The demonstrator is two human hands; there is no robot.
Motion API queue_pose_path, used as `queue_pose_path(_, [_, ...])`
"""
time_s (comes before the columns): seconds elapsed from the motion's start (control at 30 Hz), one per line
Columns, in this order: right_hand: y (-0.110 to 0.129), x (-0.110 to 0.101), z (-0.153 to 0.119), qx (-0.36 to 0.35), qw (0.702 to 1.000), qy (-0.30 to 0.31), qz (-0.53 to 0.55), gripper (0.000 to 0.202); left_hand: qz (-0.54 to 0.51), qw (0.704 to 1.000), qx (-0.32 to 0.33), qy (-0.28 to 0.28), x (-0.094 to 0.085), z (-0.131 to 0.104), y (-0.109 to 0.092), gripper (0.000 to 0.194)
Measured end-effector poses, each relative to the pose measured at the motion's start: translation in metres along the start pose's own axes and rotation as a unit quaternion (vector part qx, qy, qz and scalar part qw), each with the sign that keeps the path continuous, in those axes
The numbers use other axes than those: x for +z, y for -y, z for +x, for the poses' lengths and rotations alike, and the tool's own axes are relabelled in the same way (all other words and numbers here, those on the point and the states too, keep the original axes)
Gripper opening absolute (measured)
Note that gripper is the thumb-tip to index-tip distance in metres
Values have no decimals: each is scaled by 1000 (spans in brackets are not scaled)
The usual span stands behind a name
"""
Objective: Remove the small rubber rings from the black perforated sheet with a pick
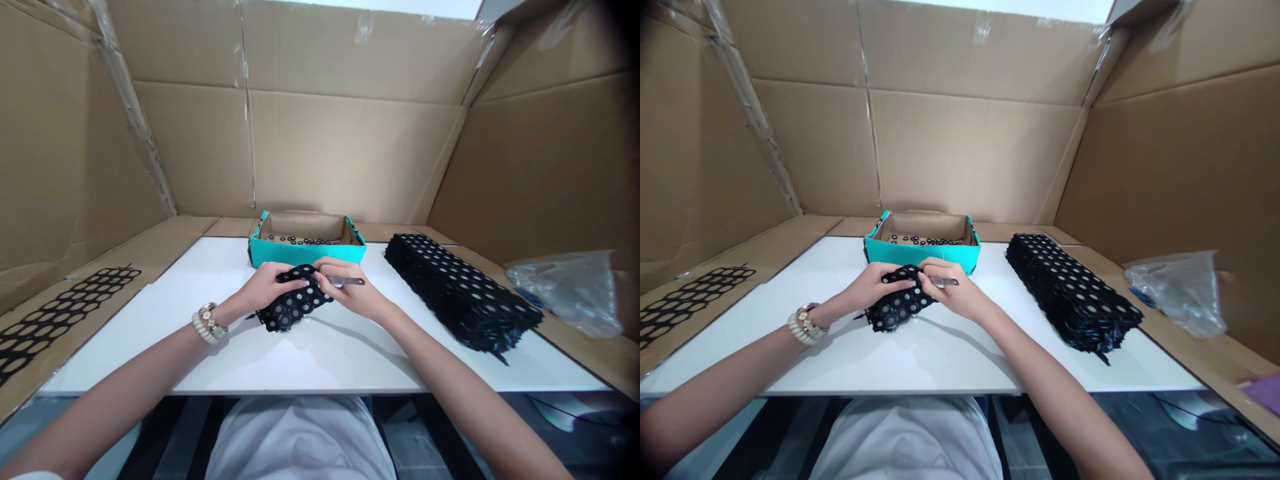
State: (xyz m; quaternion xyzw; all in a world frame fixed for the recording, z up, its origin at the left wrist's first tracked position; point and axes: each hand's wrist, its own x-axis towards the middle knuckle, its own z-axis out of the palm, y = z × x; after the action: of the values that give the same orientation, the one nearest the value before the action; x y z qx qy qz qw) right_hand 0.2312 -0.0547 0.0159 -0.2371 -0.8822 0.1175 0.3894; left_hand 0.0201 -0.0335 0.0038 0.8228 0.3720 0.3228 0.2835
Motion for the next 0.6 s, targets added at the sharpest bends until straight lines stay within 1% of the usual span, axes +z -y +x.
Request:
queue_pose_path(0.23, [-1,1,-1,10,1000,3,-17,31,13,1000,5,0,1,0,-1,42])
queue_pose_path(0.4, [-6,1,-2,12,999,18,-49,32,21,1000,17,-10,3,-2,0,41])
queue_pose_path(0.5, [-8,3,-2,-2,997,12,-71,31,12,999,28,-19,3,-2,-1,38])
queue_pose_path(0.6, [-7,5,-1,-22,993,0,-115,28,5,999,41,-27,3,-4,-6,37])
